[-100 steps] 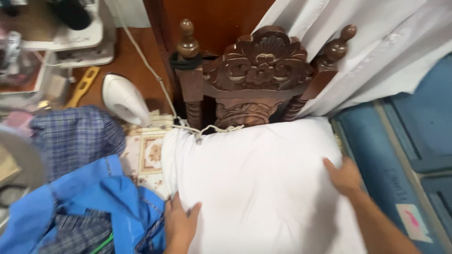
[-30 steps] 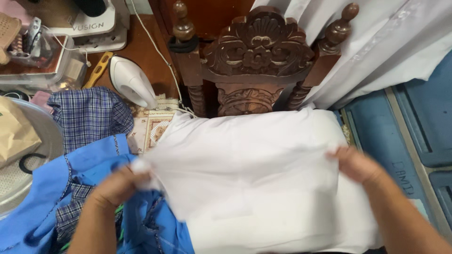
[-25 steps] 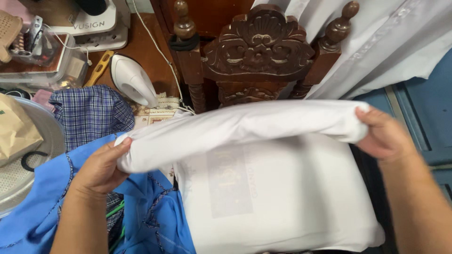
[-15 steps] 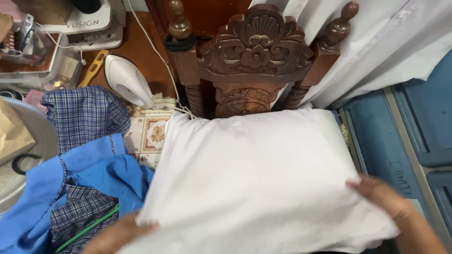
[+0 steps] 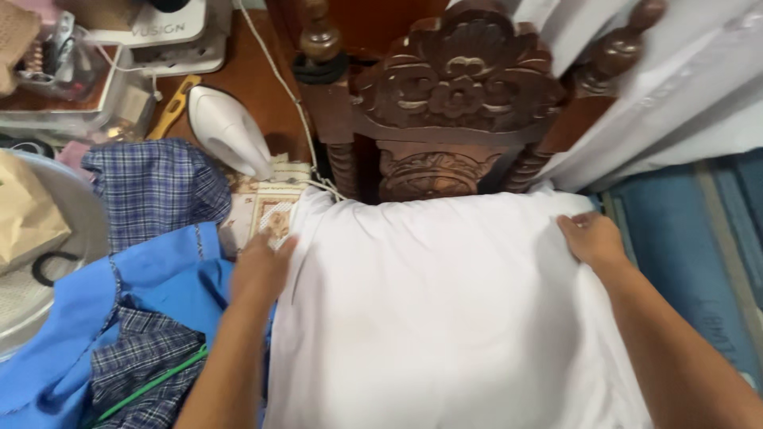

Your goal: The person irons a white shirt laid on a chair, repeatedly smoothing the fabric with an iron and adjusting the shirt with their hands. The person also folds the shirt after ironing.

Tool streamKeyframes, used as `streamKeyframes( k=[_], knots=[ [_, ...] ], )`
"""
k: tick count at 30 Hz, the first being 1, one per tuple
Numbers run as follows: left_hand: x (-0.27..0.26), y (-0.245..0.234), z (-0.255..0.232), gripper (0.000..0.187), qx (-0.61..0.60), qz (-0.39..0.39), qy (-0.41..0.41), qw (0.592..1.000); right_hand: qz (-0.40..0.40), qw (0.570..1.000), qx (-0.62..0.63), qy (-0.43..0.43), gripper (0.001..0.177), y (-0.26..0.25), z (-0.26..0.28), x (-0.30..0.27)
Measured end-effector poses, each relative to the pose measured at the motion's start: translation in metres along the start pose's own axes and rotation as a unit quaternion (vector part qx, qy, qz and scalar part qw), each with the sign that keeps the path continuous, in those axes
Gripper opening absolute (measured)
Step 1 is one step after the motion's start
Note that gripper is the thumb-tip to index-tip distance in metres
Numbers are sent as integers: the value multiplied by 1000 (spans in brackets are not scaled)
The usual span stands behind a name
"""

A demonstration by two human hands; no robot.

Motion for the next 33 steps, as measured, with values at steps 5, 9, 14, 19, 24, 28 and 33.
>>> streamKeyframes(
  k=[5,9,14,19,24,28,33],
  knots=[
    [28,36,-29,50,-8,73,-118,990,-25,999,4,-41,41,42,41,29],
    [41,28,-20,39,33,47,-76,995,-2,997,71,-9,40,42,58,41],
    [60,9,1,36,30,-15,-55,998,47,990,90,102,38,43,61,46],
    [66,-43,41,32,55,-150,-57,985,68,973,183,120,36,60,49,61],
    [62,-37,53,33,47,-175,-72,981,74,977,185,77,27,63,53,70],
    [72,-10,45,36,86,-150,-109,979,-47,977,157,135,23,37,58,64],
    [30,-28,15,55,6,-344,-67,937,-170,970,154,-84,29,7,92,17]
  ],
)
Point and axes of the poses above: each hand's wrist, its own x-axis towards the middle knuckle, its own y-axis out of the palm, z = x × y, the point moved 8 cm from there along x, towards the middle knuckle, and after that the axes turned 11 degrees about x, right-handed, at the moved point
